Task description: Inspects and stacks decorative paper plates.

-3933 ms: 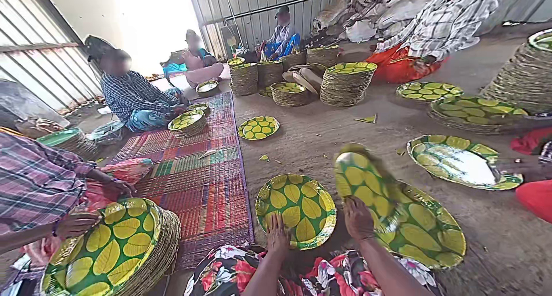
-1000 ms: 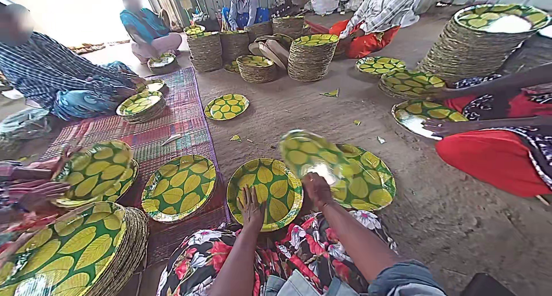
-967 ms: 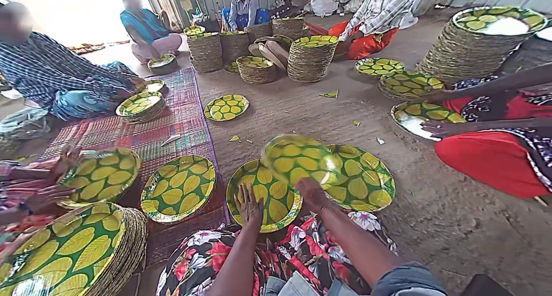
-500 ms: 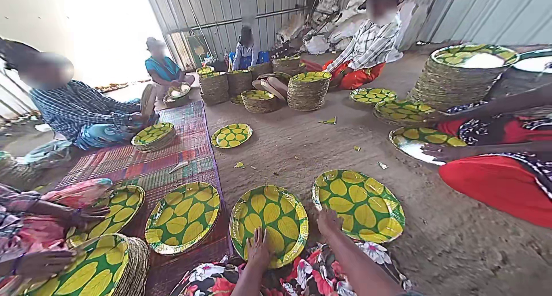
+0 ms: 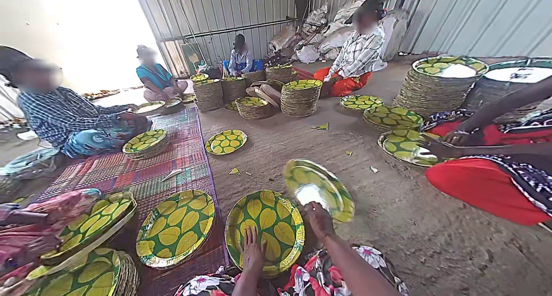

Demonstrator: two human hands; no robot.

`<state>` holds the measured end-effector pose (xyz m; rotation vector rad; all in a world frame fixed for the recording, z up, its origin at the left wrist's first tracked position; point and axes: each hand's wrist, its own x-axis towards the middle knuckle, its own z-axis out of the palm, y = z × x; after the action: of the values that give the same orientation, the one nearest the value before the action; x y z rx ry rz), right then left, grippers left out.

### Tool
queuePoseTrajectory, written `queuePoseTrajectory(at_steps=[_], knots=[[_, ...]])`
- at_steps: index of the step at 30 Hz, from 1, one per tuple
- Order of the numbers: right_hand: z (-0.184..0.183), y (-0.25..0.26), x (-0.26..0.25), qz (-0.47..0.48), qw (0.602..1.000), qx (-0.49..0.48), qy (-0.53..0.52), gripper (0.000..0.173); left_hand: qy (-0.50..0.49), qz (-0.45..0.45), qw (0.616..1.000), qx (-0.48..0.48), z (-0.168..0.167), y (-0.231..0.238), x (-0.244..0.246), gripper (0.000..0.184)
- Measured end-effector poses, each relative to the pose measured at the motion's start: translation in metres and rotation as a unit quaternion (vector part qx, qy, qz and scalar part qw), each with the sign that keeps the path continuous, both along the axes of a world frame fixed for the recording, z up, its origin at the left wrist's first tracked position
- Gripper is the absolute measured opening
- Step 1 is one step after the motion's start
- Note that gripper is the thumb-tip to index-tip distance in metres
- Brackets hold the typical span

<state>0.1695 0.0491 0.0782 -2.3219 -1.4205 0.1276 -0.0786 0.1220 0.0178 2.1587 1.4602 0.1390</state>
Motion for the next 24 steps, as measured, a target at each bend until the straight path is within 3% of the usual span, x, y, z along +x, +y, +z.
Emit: queuePoseTrajectory(at_steps=[2, 4, 7, 9, 11, 14, 16, 19, 22, 24], knots=[[-0.006, 0.0, -0.009, 0.129, 0.991, -0.031, 0.021, 0.033, -0.123, 0.161, 0.976, 0.085, 0.002, 0.007, 0.001, 0.061], [-0.017, -0.001, -0.014, 0.224, 0.97, -0.099, 0.001, 0.034, -0.2, 0.298, 0.927, 0.105, 0.005, 0.016, -0.007, 0.057], [-0.025, 0.001, -0.012, 0.176, 0.963, -0.199, 0.04, 0.041, -0.299, 0.431, 0.851, -0.015, 0.001, 0.027, -0.022, 0.053], [-0.03, 0.001, -0.006, 0.084, 0.971, -0.197, 0.104, 0.041, -0.328, 0.446, 0.828, -0.083, -0.005, 0.026, -0.025, 0.052], [-0.03, 0.005, -0.001, 0.011, 0.975, -0.182, 0.13, 0.043, -0.34, 0.425, 0.828, -0.134, -0.007, 0.022, -0.02, 0.06], [-0.025, 0.003, 0.004, -0.054, 0.968, -0.176, 0.169, 0.056, -0.335, 0.385, 0.835, -0.207, -0.015, 0.018, -0.018, 0.052], [-0.019, 0.002, 0.009, -0.102, 0.962, -0.15, 0.205, 0.059, -0.321, 0.365, 0.845, -0.222, -0.014, 0.018, -0.016, 0.049], [-0.024, 0.002, 0.022, -0.129, 0.958, -0.044, 0.252, 0.048, -0.306, 0.371, 0.852, -0.206, 0.007, 0.018, -0.011, 0.045], [-0.028, 0.001, 0.022, -0.126, 0.939, 0.075, 0.31, 0.045, -0.391, 0.411, 0.809, -0.152, 0.032, 0.014, -0.011, 0.041], [-0.029, 0.002, 0.019, -0.127, 0.937, 0.097, 0.312, 0.045, -0.472, 0.458, 0.747, -0.096, 0.051, 0.016, -0.015, 0.04]])
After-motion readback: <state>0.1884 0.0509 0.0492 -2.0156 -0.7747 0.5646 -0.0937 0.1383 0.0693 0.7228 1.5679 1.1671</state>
